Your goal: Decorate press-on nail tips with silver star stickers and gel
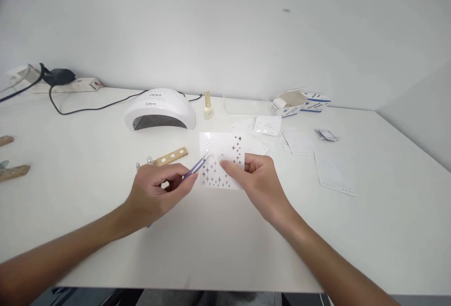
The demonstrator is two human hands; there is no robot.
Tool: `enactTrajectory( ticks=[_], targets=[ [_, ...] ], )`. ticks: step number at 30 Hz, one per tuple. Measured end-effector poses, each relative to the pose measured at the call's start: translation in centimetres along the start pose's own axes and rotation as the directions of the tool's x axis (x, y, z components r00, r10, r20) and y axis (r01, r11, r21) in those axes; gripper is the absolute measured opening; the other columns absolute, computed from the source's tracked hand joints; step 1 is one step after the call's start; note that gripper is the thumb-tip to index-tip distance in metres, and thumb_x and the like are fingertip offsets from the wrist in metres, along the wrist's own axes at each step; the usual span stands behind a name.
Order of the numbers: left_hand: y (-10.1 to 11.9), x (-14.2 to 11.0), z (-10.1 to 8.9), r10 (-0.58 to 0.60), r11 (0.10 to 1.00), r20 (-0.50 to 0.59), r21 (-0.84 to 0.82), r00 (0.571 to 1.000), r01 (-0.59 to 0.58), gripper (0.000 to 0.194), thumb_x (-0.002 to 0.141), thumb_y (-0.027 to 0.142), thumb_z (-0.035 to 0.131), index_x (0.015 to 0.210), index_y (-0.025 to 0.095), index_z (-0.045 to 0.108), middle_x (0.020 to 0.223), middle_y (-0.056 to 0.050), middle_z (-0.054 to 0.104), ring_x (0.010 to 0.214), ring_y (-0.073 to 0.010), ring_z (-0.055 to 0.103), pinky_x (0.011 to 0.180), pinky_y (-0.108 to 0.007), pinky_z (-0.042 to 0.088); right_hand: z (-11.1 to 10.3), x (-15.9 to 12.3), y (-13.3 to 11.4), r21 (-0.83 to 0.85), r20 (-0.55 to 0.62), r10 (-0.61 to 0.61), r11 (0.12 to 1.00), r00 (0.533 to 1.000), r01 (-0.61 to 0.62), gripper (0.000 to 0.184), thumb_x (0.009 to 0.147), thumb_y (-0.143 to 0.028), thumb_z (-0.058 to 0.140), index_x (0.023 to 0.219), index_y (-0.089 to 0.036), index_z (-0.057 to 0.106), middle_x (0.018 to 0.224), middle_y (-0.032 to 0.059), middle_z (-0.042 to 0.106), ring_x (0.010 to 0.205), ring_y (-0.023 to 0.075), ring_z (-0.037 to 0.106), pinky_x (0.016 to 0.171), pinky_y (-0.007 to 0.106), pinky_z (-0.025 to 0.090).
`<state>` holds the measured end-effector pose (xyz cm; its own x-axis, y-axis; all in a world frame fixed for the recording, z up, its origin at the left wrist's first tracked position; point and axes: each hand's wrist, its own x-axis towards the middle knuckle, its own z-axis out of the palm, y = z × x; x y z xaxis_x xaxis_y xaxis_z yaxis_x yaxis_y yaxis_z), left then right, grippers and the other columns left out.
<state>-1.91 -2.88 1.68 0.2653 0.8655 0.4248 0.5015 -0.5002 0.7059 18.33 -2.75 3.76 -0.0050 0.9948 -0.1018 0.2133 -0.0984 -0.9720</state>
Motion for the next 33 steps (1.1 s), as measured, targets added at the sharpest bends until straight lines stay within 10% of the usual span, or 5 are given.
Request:
enactTrajectory(
  ticks=[12,33],
  targets=[
    [0.00,0.11,-0.14,-0.012,1.000,0.107,0.000,0.994,0.012,0.033,0.080,0.017,0.057,0.053,0.014,0.037,0.048,0.007,0.024,0.046,-0.0034,0.020,0.042,-0.019,0.021,-0.40,-0.08,0.53,0.051,0.036,0.035,0.998,0.999,-0.036,0.038,0.077,-0.045,0.070,0.056,-0.022,0.048,0.048,-0.0043,0.038,0.044,0.0093,0.034,0.041,0.026,0.025],
    [-0.01,0.23,-0.20,-0.020,1.000,0.221,0.019,0.975,0.016,0.038,0.084,0.022,0.054,0.055,0.014,0.032,0.049,0.006,0.022,0.046,-0.0043,0.018,0.044,-0.021,0.019,-0.19,-0.27,0.35,0.041,0.017,0.073,0.996,0.997,-0.073,0.040,0.073,-0.051,0.071,0.057,-0.022,0.049,0.053,-0.0017,0.049,0.049,0.0125,0.045,0.043,0.027,0.030]
  ],
)
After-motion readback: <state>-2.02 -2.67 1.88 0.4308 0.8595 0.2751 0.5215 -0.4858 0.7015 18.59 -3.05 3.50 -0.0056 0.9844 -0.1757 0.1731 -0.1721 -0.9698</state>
